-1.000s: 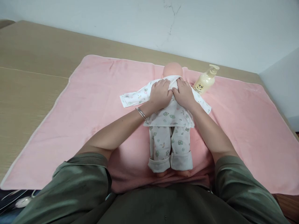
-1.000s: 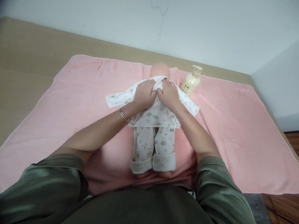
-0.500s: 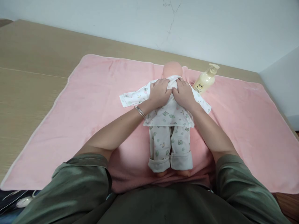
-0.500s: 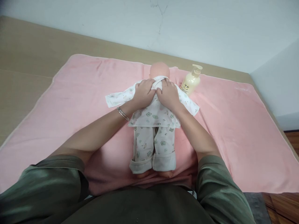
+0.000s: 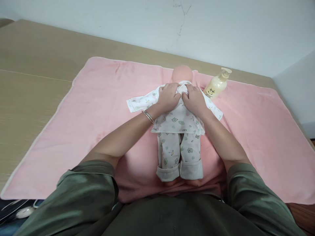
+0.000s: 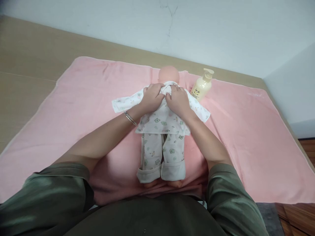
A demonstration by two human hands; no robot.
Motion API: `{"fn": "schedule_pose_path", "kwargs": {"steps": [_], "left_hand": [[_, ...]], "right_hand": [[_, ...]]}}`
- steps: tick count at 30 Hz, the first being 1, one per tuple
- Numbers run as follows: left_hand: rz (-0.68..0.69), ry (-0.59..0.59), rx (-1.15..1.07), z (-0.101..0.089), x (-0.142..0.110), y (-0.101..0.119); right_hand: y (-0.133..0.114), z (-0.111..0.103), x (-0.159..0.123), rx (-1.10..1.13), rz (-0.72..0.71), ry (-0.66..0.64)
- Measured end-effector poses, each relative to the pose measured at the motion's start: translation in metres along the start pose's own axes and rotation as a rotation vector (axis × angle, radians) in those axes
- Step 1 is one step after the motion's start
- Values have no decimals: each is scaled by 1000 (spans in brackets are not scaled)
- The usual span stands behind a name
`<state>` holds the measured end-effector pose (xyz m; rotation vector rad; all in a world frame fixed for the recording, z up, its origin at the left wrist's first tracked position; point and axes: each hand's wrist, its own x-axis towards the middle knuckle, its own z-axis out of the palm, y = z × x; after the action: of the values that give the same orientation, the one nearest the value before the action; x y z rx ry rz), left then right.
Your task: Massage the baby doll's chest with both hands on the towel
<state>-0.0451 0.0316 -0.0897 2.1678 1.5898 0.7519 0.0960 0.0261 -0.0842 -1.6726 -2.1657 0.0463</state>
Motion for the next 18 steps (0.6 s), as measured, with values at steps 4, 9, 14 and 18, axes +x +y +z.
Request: {"fn": "schedule_pose_path", "kwargs": {"steps": [4,9,14,18], "left_hand": [[17,7,13,-1,2,0],[26,3,57,-3,2,2],[56,61,160,2,0,1],[60,154,248,5,-9,4]], "right_hand": [[0,0,-1,12,-6,15],[0,0,-2,10,-17,-10],[-2,-1,-3,10,-25,-21],[-4,-4,-3,13,-25,-30]]}}
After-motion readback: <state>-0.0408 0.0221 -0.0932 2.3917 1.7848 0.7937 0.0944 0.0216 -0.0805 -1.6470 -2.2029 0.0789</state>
